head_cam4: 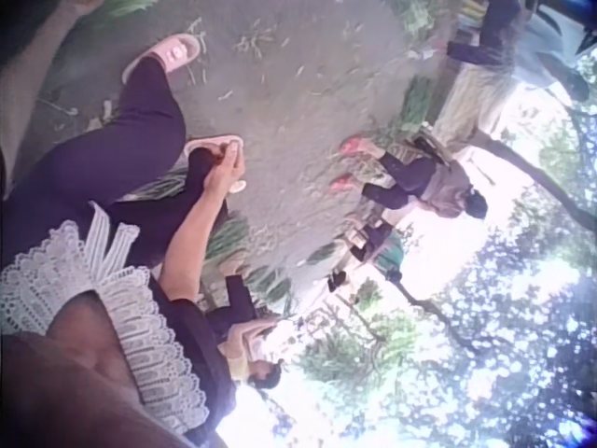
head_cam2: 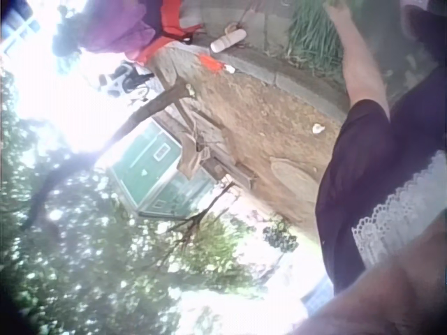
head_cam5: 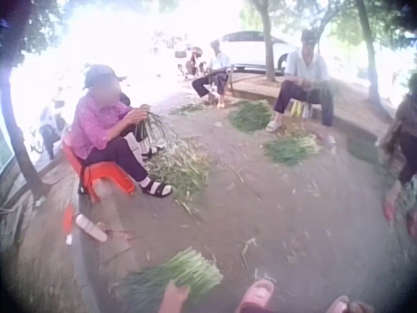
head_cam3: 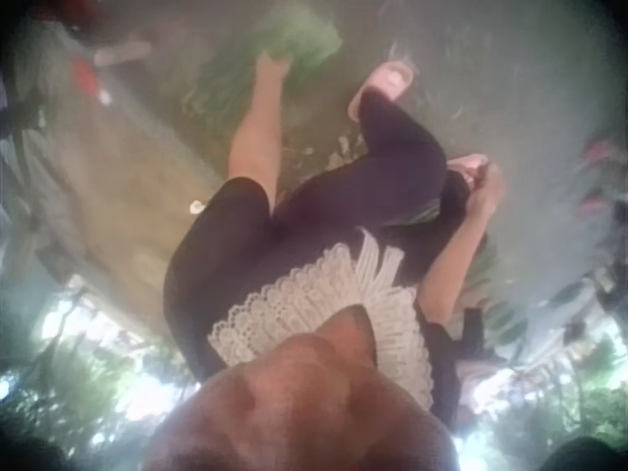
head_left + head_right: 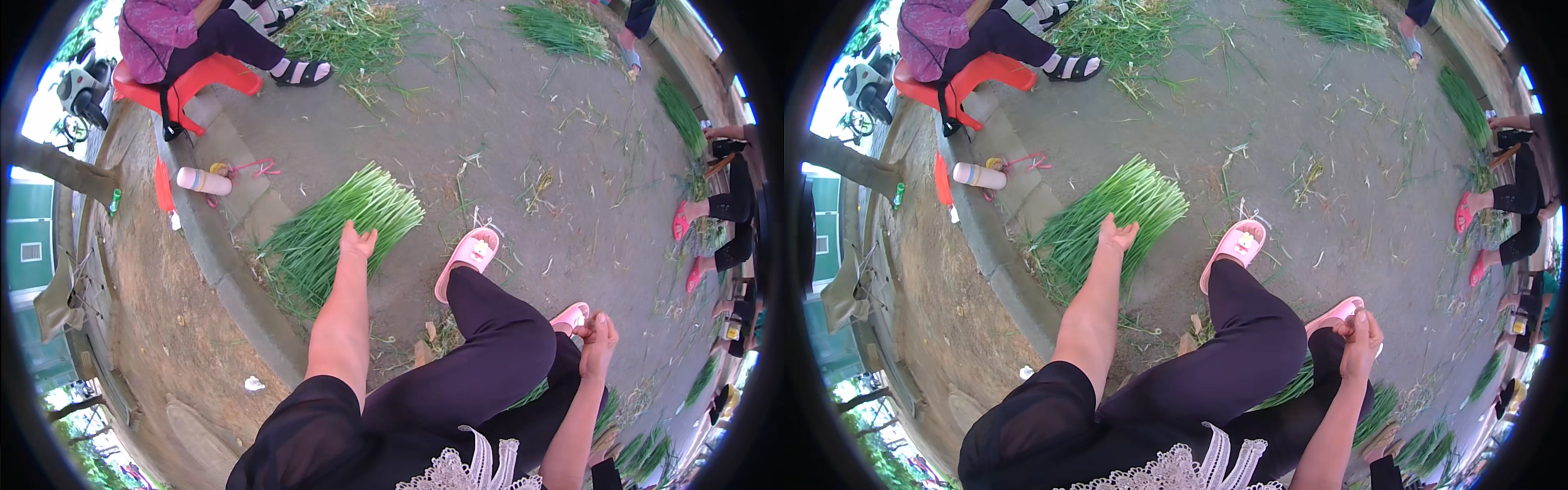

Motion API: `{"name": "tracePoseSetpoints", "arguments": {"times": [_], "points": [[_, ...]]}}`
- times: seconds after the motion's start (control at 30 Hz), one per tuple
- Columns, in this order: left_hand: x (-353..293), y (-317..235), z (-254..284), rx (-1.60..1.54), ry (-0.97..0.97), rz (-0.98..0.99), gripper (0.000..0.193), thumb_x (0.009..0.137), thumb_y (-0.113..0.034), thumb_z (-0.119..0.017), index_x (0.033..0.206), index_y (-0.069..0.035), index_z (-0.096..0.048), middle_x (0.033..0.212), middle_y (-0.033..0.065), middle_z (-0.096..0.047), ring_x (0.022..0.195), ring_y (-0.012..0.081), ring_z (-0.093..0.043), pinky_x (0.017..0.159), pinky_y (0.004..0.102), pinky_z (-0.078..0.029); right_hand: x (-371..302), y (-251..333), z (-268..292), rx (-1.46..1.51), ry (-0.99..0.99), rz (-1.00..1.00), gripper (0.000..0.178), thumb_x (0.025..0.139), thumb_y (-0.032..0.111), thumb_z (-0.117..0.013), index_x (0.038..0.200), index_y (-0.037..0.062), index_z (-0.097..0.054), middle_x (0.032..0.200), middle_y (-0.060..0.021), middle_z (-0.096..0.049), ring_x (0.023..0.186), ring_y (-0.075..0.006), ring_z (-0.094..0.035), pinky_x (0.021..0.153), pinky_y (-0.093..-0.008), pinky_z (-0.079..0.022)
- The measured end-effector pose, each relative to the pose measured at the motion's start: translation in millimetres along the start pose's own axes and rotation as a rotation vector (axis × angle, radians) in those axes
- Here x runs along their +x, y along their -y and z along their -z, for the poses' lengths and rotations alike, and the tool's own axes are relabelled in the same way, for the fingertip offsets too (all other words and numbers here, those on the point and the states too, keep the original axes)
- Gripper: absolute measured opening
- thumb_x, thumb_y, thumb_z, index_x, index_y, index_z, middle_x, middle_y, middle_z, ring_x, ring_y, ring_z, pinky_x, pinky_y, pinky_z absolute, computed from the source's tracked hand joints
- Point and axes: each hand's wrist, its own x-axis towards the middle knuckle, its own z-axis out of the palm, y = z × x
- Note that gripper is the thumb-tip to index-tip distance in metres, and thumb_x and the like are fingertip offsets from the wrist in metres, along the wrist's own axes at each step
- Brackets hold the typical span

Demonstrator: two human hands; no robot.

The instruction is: The person cleans and sorts green chive stalks by hand, removing withered leaves and debris before placing the cleaned stalks into organized piles on the ground.

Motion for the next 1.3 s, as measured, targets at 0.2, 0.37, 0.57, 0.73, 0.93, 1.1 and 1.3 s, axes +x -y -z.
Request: {"name": "tracePoseSetpoints", "arguments": {"times": [0.2, 0.37, 0.57, 0.73, 0.93, 1.1, 1.3], "points": [[-32, 27, 6, 1.316, -0.104, -0.818, 0.042, 0.073, -0.017, -0.066, 0.108, -0.002, -0.048, 0.107, 0.0171, -0.05, 0.093, 0.0292, -0.052, 0.085, 0.0403, -0.041, 4, -2, -4, -0.075, 0.101, -0.005, 0.027, 0.086, 0.022, -0.055, 0.092, -0.0041, -0.058, 0.064, -0.0044, -0.052, 0.058, -0.0127, -0.052, 0.059, -0.0253, -0.045], [-26, 25, -5, 1.864, -0.121, -1.319, 0.066, 0.062, -0.016, -0.073, 0.119, -0.004, -0.041, 0.117, 0.0132, -0.046, 0.11, 0.0311, -0.041, 0.093, 0.0398, -0.036, 1, 0, -1, -0.144, 0.157, -0.031, 0.031, 0.083, 0.025, -0.057, 0.093, -0.0044, -0.056, 0.067, -0.0067, -0.054, 0.058, -0.0143, -0.053, 0.058, -0.0283, -0.046], [-25, 28, -41, 2.197, -0.314, -1.179, 0.079, 0.056, -0.023, -0.079, 0.121, -0.006, -0.037, 0.12, 0.011, -0.044, 0.111, 0.0273, -0.04, 0.093, 0.0374, -0.035, 5, 0, 6, 0.02, 0.112, -0.068, 0.035, 0.081, 0.027, -0.061, 0.096, -0.005, -0.057, 0.068, -0.0086, -0.055, 0.06, -0.0165, -0.053, 0.061, -0.0329, -0.047], [-21, 30, -49, 2.258, -0.394, -1.205, 0.063, 0.055, -0.026, -0.08, 0.105, -0.009, -0.047, 0.1, 0.0086, -0.053, 0.099, 0.0261, -0.048, 0.086, 0.0377, -0.037, 7, 6, 0, 0.042, 0.134, -0.066, 0.036, 0.081, 0.027, -0.061, 0.099, -0.0037, -0.057, 0.069, -0.0089, -0.055, 0.061, -0.0175, -0.053, 0.061, -0.0341, -0.047], [-28, 31, -46, 2.23, -0.361, -1.239, 0.062, 0.055, -0.027, -0.079, 0.108, -0.013, -0.049, 0.097, 0.0087, -0.054, 0.097, 0.0257, -0.049, 0.084, 0.0379, -0.036, 9, 7, -1, 0.058, 0.184, -0.046, 0.033, 0.083, 0.024, -0.059, 0.101, -0.0027, -0.056, 0.069, -0.0086, -0.055, 0.063, -0.0174, -0.053, 0.062, -0.0342, -0.046], [-26, 23, -53, 2.332, -0.298, -1.314, 0.051, 0.055, -0.025, -0.079, 0.1, -0.014, -0.055, 0.094, 0.0076, -0.054, 0.093, 0.0248, -0.049, 0.082, 0.0376, -0.037, 7, 4, 3, 0.04, 0.187, -0.049, 0.033, 0.082, 0.023, -0.061, 0.101, -0.0026, -0.057, 0.07, -0.0085, -0.055, 0.063, -0.0172, -0.053, 0.062, -0.0342, -0.046], [-18, 20, -44, 2.2, -0.159, -1.523, 0.043, 0.054, -0.017, -0.076, 0.092, -0.011, -0.055, 0.088, 0.0084, -0.054, 0.09, 0.0252, -0.05, 0.08, 0.0377, -0.038, 5, 7, 1, 0.009, 0.18, -0.055, 0.033, 0.081, 0.024, -0.061, 0.099, -0.0035, -0.056, 0.07, -0.0086, -0.056, 0.062, -0.0165, -0.053, 0.062, -0.0339, -0.046]]}}
